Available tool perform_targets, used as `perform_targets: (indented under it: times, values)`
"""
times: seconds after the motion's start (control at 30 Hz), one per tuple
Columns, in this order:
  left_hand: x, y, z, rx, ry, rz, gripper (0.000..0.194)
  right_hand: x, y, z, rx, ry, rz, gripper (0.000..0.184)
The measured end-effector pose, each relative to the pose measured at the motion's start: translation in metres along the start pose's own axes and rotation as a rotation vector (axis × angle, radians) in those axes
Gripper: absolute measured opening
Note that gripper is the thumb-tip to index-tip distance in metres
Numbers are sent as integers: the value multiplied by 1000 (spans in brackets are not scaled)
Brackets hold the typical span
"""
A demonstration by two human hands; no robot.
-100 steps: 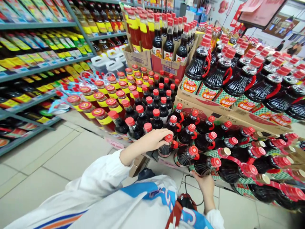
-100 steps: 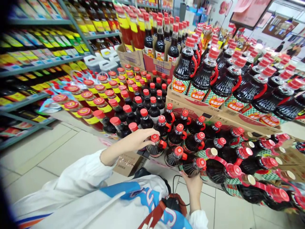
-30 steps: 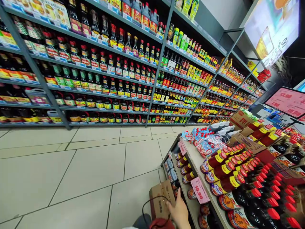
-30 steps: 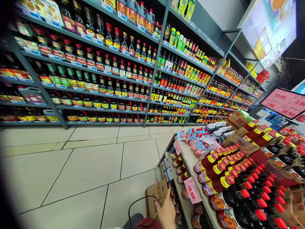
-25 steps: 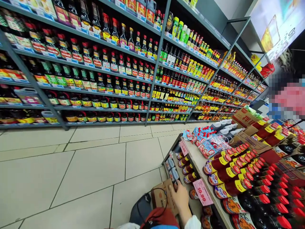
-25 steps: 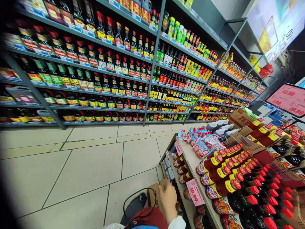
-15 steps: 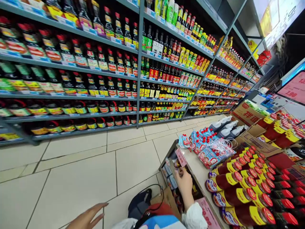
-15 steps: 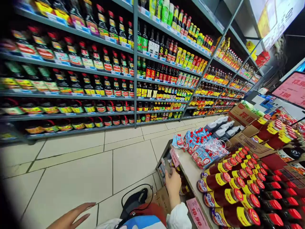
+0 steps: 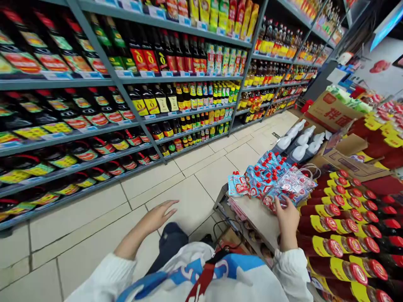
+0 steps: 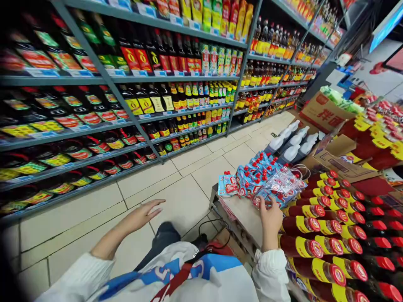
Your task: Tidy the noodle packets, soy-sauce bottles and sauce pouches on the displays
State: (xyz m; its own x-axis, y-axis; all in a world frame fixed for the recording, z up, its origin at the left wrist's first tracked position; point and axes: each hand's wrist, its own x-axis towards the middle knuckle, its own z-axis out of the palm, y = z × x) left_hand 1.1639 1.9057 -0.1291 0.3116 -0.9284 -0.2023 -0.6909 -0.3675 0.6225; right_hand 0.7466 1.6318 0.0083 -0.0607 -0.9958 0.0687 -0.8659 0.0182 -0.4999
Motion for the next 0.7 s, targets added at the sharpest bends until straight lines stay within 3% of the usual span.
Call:
perform_targets:
  times: [0.17,0.33,0.43,0.5,0.6,0.7]
  values:
    - [83,13,16,-86,-279,185,56,-48,59,3,-132,-11,263,69]
    - [179,37,0,-61,-277,277,58,-120,88,-10,-211,68,521,72]
    - [227,63,-13,-141,-280,325,54,-158,75,-6,-194,114,667,68]
    - [250,79,-14,-311,-329,283,48,-177,54,5,-137,134,708,68]
    - [272,101,-1,-546,-470,136,43,-193,13,29,-43,181,721,69]
    - [283,123,24,-610,-668,68,42,-205,-26,49,69,226,721,71]
